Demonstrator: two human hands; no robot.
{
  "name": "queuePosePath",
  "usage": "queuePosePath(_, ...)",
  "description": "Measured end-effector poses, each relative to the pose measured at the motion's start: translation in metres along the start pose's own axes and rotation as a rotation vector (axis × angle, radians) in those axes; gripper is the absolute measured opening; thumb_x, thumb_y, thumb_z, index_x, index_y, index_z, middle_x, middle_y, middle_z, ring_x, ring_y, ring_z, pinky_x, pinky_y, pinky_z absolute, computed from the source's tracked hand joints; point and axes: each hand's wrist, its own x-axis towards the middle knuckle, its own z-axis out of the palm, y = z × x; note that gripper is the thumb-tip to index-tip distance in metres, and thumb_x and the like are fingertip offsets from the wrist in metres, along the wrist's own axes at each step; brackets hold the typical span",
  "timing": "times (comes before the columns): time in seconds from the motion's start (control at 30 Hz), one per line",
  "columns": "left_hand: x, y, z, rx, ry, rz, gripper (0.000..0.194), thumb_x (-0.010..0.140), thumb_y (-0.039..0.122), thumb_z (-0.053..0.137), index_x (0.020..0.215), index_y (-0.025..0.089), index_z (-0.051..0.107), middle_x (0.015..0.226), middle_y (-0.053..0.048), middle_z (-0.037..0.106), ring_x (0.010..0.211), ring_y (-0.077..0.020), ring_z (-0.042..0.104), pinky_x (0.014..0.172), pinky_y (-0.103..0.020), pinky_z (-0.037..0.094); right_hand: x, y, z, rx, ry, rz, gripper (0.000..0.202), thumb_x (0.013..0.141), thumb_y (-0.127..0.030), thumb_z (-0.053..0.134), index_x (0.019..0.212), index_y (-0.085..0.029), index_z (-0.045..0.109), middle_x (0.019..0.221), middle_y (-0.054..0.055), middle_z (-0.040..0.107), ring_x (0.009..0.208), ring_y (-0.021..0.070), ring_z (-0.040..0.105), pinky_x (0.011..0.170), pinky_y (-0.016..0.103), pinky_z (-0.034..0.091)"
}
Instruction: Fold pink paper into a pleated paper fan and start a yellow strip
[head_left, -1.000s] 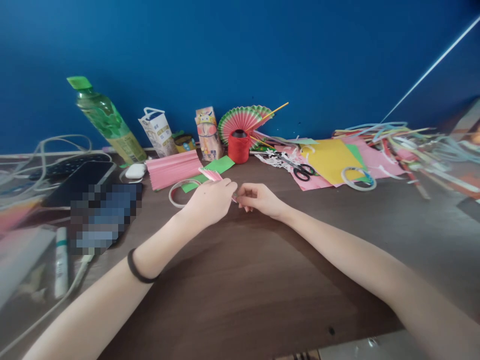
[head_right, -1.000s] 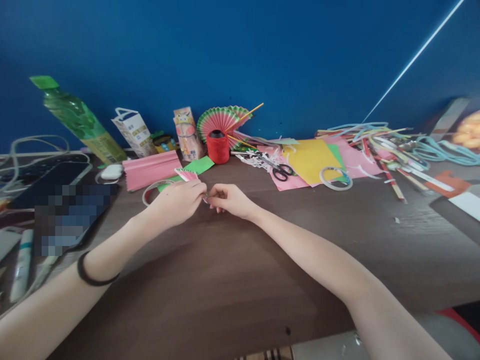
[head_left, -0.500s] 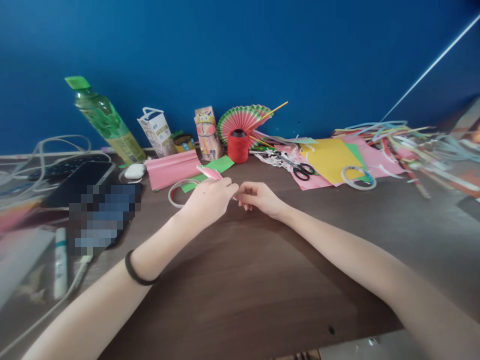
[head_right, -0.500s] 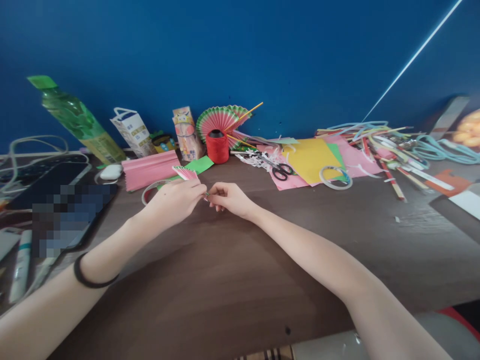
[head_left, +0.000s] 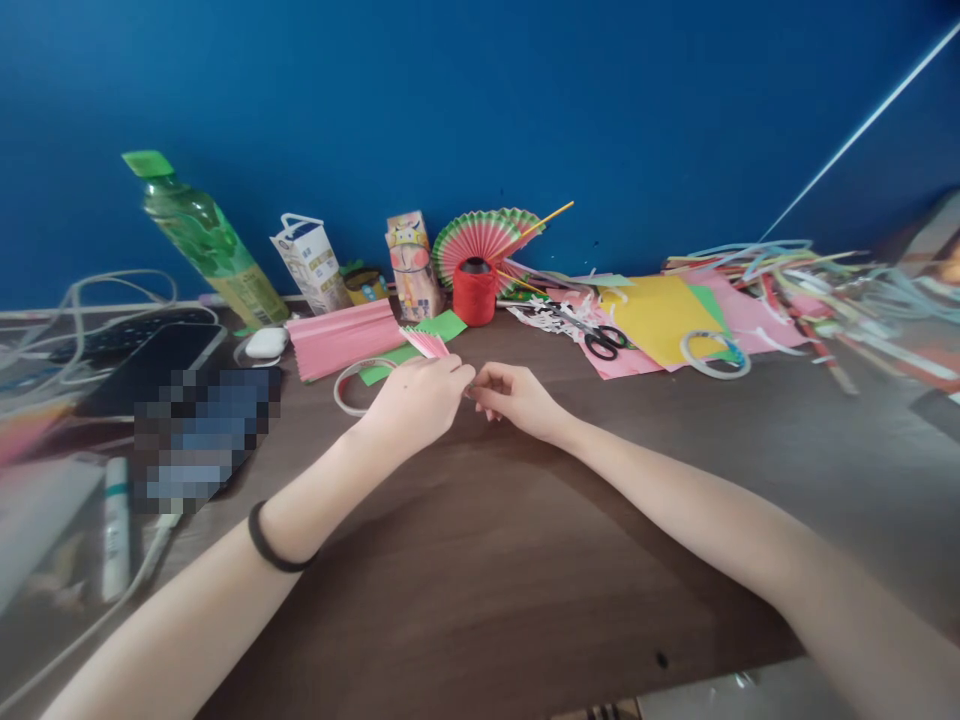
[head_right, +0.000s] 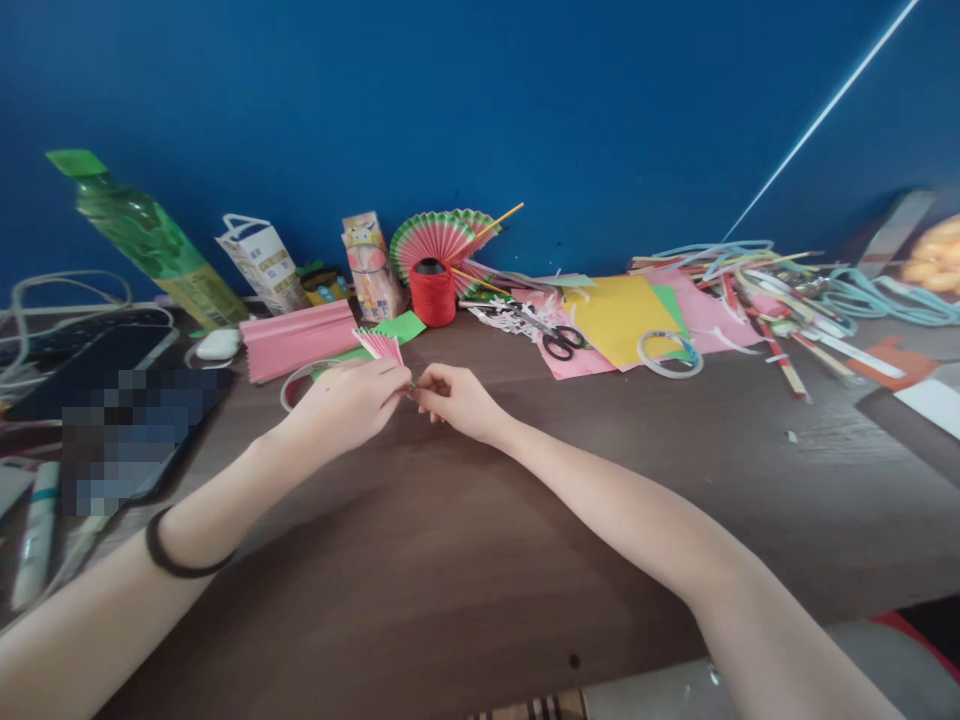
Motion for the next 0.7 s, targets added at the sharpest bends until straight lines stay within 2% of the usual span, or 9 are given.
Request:
queuePosePath(0.23,0.0003,-0.0003,0.0005,-0.041,0.026,-0.004,0.018,0.078,0.010,0.042,0.074,0.017,0.058,0.075,-0.005,0.061,0.070,-0.0193,0.059,0.061,-0.031,0.040,-0.0006,0.0006,0.0006,-0.044,-0.010,-0.056,0.030,0.072,-0.043,0.064,0.067,-0.017,0.050,0.057,-0.004,0.054,0.046,0.0062,0.048,0.047,0.021,0.040)
queuePosePath(0.4,0.0007,-0.0024,0.0024,-0.090,0.055,-0.029,0.018,0.078,0.013,0.041,0.072,0.019,0.057,0.073,-0.003,0.060,0.067,-0.0172,0.056,0.059,-0.029,0.038,-0.0004,-0.0012,0.0015,-0.039,-0.005,-0.041,0.028,0.072,-0.041,0.064,0.067,-0.017,0.050,0.058,-0.004,0.054,0.047,0.0062,0.048,0.046,0.021,0.040)
queuePosePath(0.7,0.0019,-0.0096,-0.0016,-0.264,-0.011,-0.115,0.014,0.075,0.019,0.045,0.072,0.020,0.058,0.075,0.000,0.062,0.065,-0.0143,0.053,0.055,-0.025,0.033,0.0024,0.0010,0.0009,-0.018,0.004,-0.005,0.025,0.071,-0.039,0.065,0.068,-0.017,0.052,0.058,-0.003,0.056,0.047,0.0068,0.049,0.047,0.021,0.040)
